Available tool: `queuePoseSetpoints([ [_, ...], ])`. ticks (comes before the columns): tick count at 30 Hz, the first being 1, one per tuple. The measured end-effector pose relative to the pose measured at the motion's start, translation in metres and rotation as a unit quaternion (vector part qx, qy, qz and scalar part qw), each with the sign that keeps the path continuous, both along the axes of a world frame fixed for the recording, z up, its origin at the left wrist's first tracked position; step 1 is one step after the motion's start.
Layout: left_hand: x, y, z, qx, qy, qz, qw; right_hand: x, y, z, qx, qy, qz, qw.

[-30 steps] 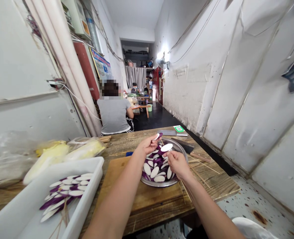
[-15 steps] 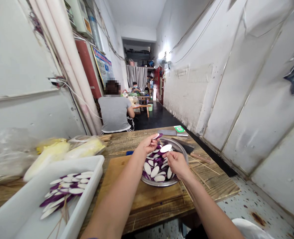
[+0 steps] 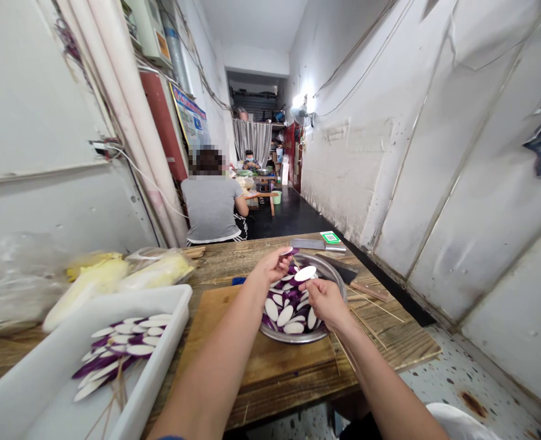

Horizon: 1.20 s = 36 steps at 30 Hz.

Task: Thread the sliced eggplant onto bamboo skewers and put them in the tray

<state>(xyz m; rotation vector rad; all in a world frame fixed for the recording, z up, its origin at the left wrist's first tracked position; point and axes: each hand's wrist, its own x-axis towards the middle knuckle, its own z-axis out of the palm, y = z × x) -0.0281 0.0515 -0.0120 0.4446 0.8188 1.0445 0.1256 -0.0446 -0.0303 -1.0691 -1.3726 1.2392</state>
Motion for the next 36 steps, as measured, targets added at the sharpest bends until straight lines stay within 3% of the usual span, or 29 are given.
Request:
queuePoseSetpoints([
  [20,0.009,-0.009,0.001,0.051,0.029,-0.039,0.998,-0.001,0.005,-0.007,0.016,-0.027,-0.024,0.999],
  [36,0.020,-0.015,-0.008,0.053,0.136,-0.139,0.979,-0.002,0.015,-0.016,0.053,-0.059,-0.084,0.993],
])
